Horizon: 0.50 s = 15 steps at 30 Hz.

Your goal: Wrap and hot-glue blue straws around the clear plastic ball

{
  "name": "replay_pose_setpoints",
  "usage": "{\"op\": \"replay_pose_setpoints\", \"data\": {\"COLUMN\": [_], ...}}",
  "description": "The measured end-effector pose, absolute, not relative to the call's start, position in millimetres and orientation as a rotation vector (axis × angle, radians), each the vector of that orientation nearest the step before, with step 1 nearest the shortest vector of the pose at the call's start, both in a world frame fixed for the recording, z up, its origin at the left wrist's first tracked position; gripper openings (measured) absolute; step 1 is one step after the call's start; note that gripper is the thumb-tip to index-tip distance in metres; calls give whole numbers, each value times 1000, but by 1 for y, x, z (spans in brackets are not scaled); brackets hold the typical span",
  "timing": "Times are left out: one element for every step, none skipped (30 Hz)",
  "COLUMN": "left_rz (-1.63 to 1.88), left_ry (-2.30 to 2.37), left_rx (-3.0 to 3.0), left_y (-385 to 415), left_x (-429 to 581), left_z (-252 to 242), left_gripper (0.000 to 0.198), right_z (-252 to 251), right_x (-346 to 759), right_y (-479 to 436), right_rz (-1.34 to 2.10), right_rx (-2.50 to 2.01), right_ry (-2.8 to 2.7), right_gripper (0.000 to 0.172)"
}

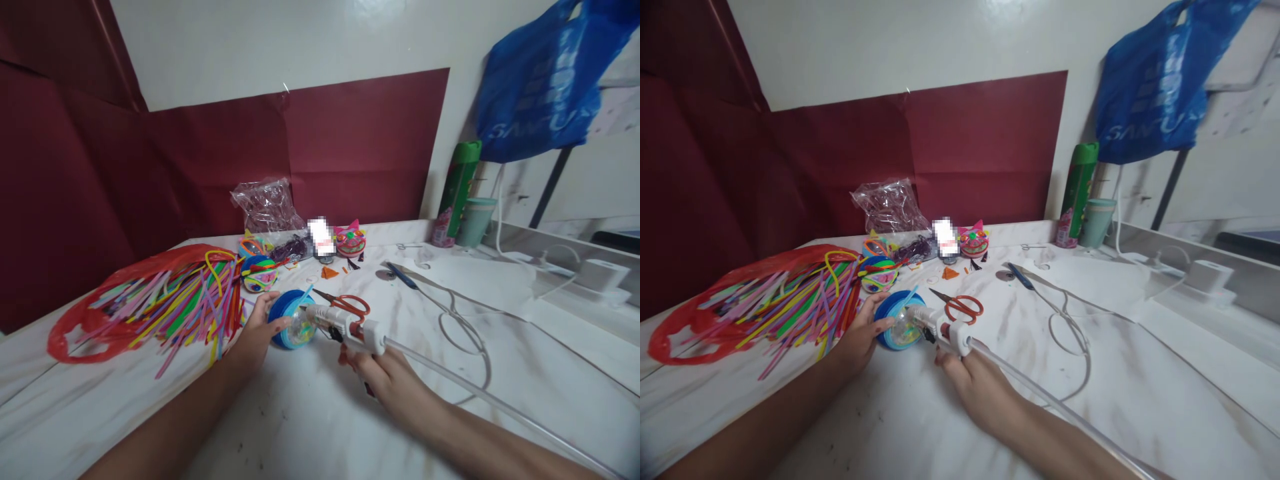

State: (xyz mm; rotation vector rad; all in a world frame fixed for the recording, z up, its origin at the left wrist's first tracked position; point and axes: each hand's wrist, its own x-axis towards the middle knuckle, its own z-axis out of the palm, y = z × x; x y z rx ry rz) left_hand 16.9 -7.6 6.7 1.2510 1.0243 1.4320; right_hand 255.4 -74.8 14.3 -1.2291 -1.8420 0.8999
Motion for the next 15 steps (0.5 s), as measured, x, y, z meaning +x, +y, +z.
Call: {"op": "replay_pose_setpoints", "data": {"left_rz": [1427, 1427, 1429, 1431, 1434, 1436, 1437, 1437, 1437, 1437, 1435, 1431, 1428, 1425, 1425], "left_ry": [1024, 1024, 1024, 1024, 1025, 1026, 1025, 1025, 1025, 1025, 1024, 1027, 1031, 1036, 1042], "left_rx": [1251, 1249, 1245, 1240, 1236, 1234, 1235, 1237, 1240, 1246, 1253, 1258, 1260, 1256, 1248], "left_y": [-8, -8, -8, -8, -8, -8, -7, -7, -7, -7, -7, -7, -7, -8, -8], "left_x": [17, 17, 17, 17, 16, 16, 16, 16, 16, 15, 15, 16, 16, 16, 17], "left_z": [7, 7, 7, 6, 6, 6, 6, 5, 5, 5, 5, 5, 5, 6, 6], "left_gripper": [53, 53, 53, 53, 54, 54, 54, 54, 54, 54, 53, 53, 53, 53, 53], "right_z": [15, 15, 15, 14, 13, 12, 12, 11, 11, 11, 12, 12, 12, 13, 13], "right_x": [255, 255, 255, 255, 256, 256, 256, 255, 255, 254, 254, 254, 253, 253, 253], "right_y": [-75, -75, -75, -74, -73, -73, -72, -72, -72, -73, -73, -74, -74, -74, -74], "right_rz": [892, 888, 885, 883, 881, 878, 875, 874, 875, 877, 879, 881, 882, 883, 886], "right_rx": [-1220, -1215, -1214, -1216, -1219, -1224, -1229, -1232, -1231, -1229, -1226, -1221, -1218, -1217, -1219], "right_ry": [-1848, -1852, -1852, -1849, -1843, -1837, -1830, -1826, -1826, -1829, -1836, -1845, -1853, -1858, -1858], "right_gripper": [33, 32, 32, 31, 31, 32, 33, 34, 34, 35, 35, 35, 34, 34, 34]}}
